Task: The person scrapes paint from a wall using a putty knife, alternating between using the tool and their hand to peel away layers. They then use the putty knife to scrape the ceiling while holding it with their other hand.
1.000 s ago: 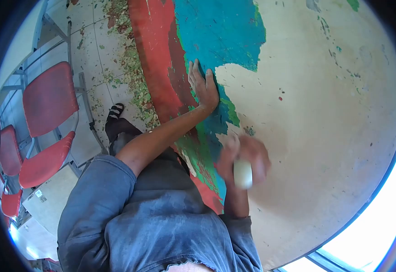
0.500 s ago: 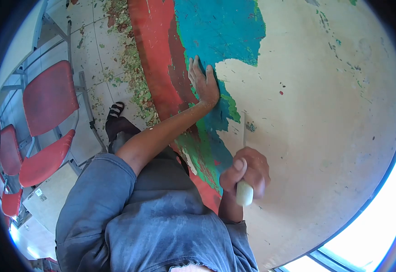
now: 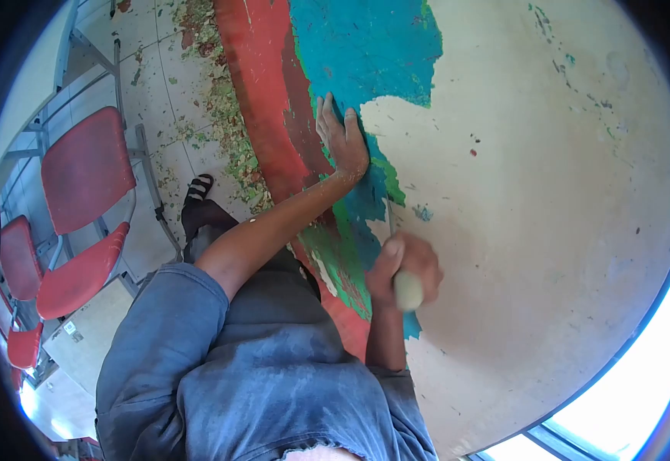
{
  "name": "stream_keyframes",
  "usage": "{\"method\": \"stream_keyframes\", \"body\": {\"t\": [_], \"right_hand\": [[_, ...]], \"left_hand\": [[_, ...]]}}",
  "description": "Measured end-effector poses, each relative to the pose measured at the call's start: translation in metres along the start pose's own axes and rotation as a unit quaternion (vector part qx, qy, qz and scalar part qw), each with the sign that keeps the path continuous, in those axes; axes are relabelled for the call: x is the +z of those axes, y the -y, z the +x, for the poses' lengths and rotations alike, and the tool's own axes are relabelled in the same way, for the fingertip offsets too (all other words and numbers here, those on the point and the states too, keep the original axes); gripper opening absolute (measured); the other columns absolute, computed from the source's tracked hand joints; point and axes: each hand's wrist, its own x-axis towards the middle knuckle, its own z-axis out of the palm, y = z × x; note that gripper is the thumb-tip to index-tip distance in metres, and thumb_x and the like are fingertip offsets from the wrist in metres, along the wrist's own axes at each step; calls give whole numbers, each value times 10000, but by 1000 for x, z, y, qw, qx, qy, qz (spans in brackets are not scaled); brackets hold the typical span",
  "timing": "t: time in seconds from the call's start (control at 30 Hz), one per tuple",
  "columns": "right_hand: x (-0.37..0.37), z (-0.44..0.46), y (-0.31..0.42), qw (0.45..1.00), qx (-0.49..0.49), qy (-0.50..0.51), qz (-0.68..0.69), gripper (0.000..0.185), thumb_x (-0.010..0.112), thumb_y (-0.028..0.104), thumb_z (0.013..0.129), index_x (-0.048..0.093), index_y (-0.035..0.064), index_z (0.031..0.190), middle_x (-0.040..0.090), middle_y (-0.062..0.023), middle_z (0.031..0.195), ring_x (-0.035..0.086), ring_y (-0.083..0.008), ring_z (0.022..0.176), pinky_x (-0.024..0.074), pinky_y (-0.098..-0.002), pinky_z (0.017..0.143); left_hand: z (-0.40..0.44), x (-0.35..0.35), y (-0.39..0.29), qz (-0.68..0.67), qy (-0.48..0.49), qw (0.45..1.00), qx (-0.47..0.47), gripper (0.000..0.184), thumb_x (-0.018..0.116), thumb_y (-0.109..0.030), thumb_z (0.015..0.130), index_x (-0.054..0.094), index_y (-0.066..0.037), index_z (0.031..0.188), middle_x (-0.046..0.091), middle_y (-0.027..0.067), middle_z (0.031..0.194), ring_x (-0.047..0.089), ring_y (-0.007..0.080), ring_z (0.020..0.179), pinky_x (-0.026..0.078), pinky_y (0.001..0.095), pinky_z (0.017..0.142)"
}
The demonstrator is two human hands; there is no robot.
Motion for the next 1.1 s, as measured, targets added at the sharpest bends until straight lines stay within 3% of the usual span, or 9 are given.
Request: {"method": "stream_keyframes", "body": {"t": [0.03, 0.07, 0.17, 0.47, 0.6, 0.7, 0.83, 0.87, 1.1], "right_hand": [[1, 4, 1, 998, -29, 47, -41, 144, 518, 91, 760, 489, -8, 660, 523, -110, 521, 524, -210, 468, 436, -300, 453], [7, 1, -3, 972, -49, -58, 221, 80, 499, 57, 756, 493, 9, 692, 501, -99, 494, 504, -202, 443, 432, -312, 437], [16, 1, -16, 993, 20, -46, 111, 23, 481, 21, 741, 494, 25, 760, 477, -85, 485, 477, -194, 415, 421, -313, 409], [11, 10, -11, 975, -97, 0, 201, 62, 500, 7, 725, 505, 33, 782, 502, -95, 514, 482, -201, 421, 423, -320, 410], [24, 5, -10, 999, -2, 3, 50, 86, 515, 45, 740, 494, 33, 657, 506, -95, 513, 495, -200, 429, 425, -302, 423], [15, 5, -4, 957, -6, -71, 282, 143, 523, 59, 743, 469, 29, 614, 514, -93, 522, 501, -199, 433, 418, -293, 415], [21, 8, -11, 992, -122, 16, 27, 78, 516, 43, 740, 467, 14, 686, 479, -86, 504, 456, -196, 379, 384, -295, 358], [10, 14, -10, 974, -119, 45, 185, 34, 518, 36, 732, 505, 20, 759, 492, -96, 521, 479, -212, 408, 406, -314, 386], [15, 4, -9, 965, -86, -22, 248, 55, 514, 15, 732, 481, 38, 695, 483, -73, 495, 491, -197, 436, 410, -292, 401]], "left_hand": [[4, 2, -1, 0, -8, 1000, 2, 524, 448, -247, 839, 296, -15, 1283, 212, 220, 1351, 193, 374, 1243, 152, 478, 1010], [8, 3, 0, -7, -14, 1000, 1, 524, 446, -249, 839, 297, -15, 1283, 213, 220, 1350, 195, 374, 1243, 152, 478, 1011], [1, 1, 1, -6, -2, 1000, -5, 522, 443, -251, 840, 299, -13, 1281, 217, 221, 1349, 197, 375, 1242, 152, 477, 1011], [9, 5, 0, -3, -15, 1000, 8, 526, 440, -261, 843, 303, 1, 1278, 229, 217, 1345, 201, 369, 1241, 158, 469, 1010], [0, 2, 3, 2, -7, 1000, 7, 529, 441, -262, 843, 301, 1, 1280, 233, 218, 1343, 201, 369, 1242, 160, 469, 1008], [9, 3, 0, 1, -15, 1000, 5, 527, 438, -261, 844, 300, 1, 1281, 234, 218, 1343, 204, 368, 1241, 160, 469, 1007], [5, 2, 0, -3, -4, 1000, 4, 526, 436, -262, 846, 299, -2, 1282, 226, 220, 1345, 197, 366, 1244, 159, 468, 1008], [9, 5, 0, -5, -9, 1000, 5, 524, 435, -262, 847, 299, -3, 1282, 225, 222, 1345, 198, 368, 1243, 157, 469, 1008], [10, 6, 1, -3, -9, 1000, 9, 518, 435, -255, 846, 298, -5, 1279, 218, 227, 1346, 193, 371, 1244, 154, 470, 1009]]}}
